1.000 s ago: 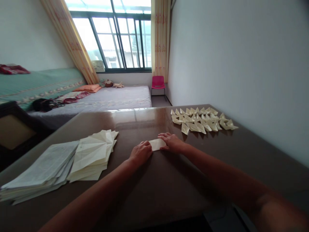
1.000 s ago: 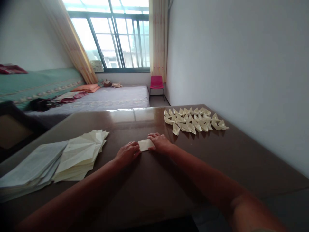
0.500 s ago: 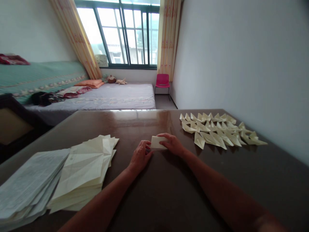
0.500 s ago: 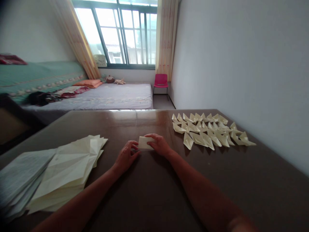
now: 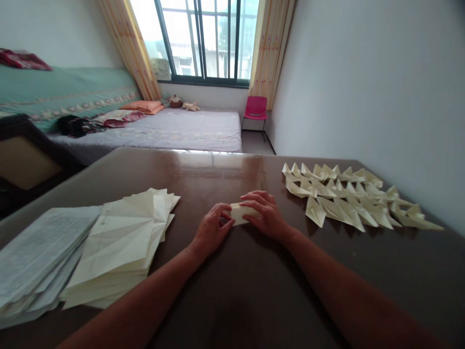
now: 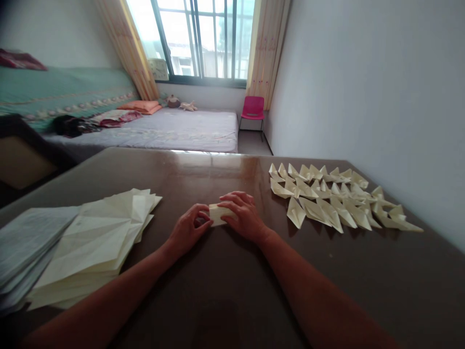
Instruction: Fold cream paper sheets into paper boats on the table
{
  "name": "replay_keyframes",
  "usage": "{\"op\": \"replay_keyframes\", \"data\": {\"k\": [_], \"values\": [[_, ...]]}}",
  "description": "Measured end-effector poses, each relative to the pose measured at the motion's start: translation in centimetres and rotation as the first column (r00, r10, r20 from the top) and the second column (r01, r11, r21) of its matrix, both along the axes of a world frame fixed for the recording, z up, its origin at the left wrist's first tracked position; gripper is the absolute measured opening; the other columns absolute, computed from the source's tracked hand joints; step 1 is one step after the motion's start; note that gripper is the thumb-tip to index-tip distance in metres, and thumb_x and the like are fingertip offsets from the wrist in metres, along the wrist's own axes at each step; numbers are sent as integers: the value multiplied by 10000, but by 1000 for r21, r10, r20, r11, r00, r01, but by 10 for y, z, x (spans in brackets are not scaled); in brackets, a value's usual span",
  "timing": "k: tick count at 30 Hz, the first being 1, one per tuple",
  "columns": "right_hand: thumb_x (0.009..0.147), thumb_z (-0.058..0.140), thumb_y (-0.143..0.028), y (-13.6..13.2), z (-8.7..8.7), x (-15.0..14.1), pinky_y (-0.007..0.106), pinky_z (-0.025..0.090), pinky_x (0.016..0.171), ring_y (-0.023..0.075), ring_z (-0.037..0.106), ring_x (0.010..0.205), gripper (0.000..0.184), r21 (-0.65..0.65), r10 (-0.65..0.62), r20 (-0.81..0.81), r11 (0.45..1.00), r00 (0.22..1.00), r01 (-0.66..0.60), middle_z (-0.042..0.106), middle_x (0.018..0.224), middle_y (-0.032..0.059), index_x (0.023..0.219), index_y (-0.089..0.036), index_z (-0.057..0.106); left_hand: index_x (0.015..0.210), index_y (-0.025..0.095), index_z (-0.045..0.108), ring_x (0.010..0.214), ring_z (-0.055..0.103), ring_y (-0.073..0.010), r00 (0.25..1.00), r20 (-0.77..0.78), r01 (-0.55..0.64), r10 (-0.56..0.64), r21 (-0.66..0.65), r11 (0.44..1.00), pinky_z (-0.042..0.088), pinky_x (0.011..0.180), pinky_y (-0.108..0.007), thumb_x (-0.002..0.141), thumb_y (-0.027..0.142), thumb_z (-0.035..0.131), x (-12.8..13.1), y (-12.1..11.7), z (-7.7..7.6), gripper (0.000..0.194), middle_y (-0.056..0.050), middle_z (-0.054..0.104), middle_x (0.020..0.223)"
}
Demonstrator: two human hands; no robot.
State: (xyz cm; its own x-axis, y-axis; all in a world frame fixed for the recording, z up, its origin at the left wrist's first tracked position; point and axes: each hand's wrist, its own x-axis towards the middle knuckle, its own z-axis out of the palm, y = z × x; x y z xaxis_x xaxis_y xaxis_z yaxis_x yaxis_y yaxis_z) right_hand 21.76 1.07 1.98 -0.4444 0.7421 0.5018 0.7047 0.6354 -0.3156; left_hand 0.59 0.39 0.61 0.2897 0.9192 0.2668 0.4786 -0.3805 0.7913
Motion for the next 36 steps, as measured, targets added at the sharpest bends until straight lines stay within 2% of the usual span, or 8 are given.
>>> {"op": "replay_keyframes", "data": {"k": [6, 13, 18, 22, 26, 31, 34, 36], "values": [[883, 497, -252, -5, 3, -1, 415, 241, 1064, 218, 458, 1194, 137, 27, 16, 15, 1000, 1000, -16, 664, 1144, 21, 852, -243, 631, 1000, 198, 665, 813, 630, -132, 997, -53, 54, -54, 2, 999, 535, 702, -237, 773, 201, 596, -3, 2, 2, 237, -55, 610, 1132], [878, 469, -202, -8, 8, 2, 394, 225, 1058, 170, 567, 976, 182, -44, 200, 143, 980, 969, -195, 697, 977, 26, 979, -223, 618, 993, 169, 678, 925, 634, -170, 999, -14, -31, 32, 27, 999, 503, 852, -284, 817, 180, 523, -5, 5, 3, 235, -59, 677, 1014], [872, 527, -226, -5, 5, 5, 400, 295, 966, 193, 561, 977, 201, 5, 254, 142, 966, 957, -257, 698, 1014, 20, 1014, -259, 665, 1016, 150, 676, 758, 635, -145, 999, 5, -33, 34, -67, 997, 510, 724, -252, 830, 213, 529, -5, 4, 4, 245, -42, 691, 843], [891, 518, -245, -6, 5, 5, 345, 392, 866, 165, 609, 854, 175, -64, 146, -167, 985, 975, -159, 716, 910, 27, 942, -222, 684, 1018, 192, 687, 812, 597, -141, 999, -33, -4, 8, 123, 992, 495, 710, -238, 806, 199, 576, -5, 1, 6, 239, -44, 636, 903], [829, 614, -377, -6, 8, 0, 278, 469, 702, 164, 624, 766, 211, -314, -129, -545, 947, 828, -60, 705, 865, 21, 913, -194, 677, 793, 197, 707, 856, 554, -155, 1000, -21, -2, 8, 295, 956, 485, 731, -252, 796, 311, 647, -1, -7, 13, 129, -49, 590, 901], [762, 679, -422, 1, 4, -5, 299, 529, 694, 179, 653, 810, 626, -523, -288, -796, 771, 532, -365, 696, 979, 33, 1307, -247, 427, 776, 139, 625, 535, 495, -65, 972, 228, 66, -50, -62, 996, 430, 474, -180, 859, 370, 566, 8, -14, 14, 252, 3, 548, 719], [746, 703, -400, 6, -4, -6, 318, 547, 726, 196, 664, 858, 673, -566, -317, -793, 699, 520, -437, 692, 1009, 57, 1313, -232, 382, 972, 150, 574, 498, 519, -78, 949, 315, 113, -31, -244, 963, 439, 419, -186, 896, 408, 485, 9, -11, 9, 282, 14, 570, 717], [746, 704, -393, 9, -9, -4, 318, 552, 725, 203, 666, 869, 647, -590, -338, -763, 712, 552, -380, 690, 1017, 72, 1287, -210, 401, 1125, 177, 513, 602, 579, -108, 961, 276, 67, -14, -185, 980, 476, 452, -199, 919, 365, 441, 6, -8, 7, 288, -6, 595, 805]]}}
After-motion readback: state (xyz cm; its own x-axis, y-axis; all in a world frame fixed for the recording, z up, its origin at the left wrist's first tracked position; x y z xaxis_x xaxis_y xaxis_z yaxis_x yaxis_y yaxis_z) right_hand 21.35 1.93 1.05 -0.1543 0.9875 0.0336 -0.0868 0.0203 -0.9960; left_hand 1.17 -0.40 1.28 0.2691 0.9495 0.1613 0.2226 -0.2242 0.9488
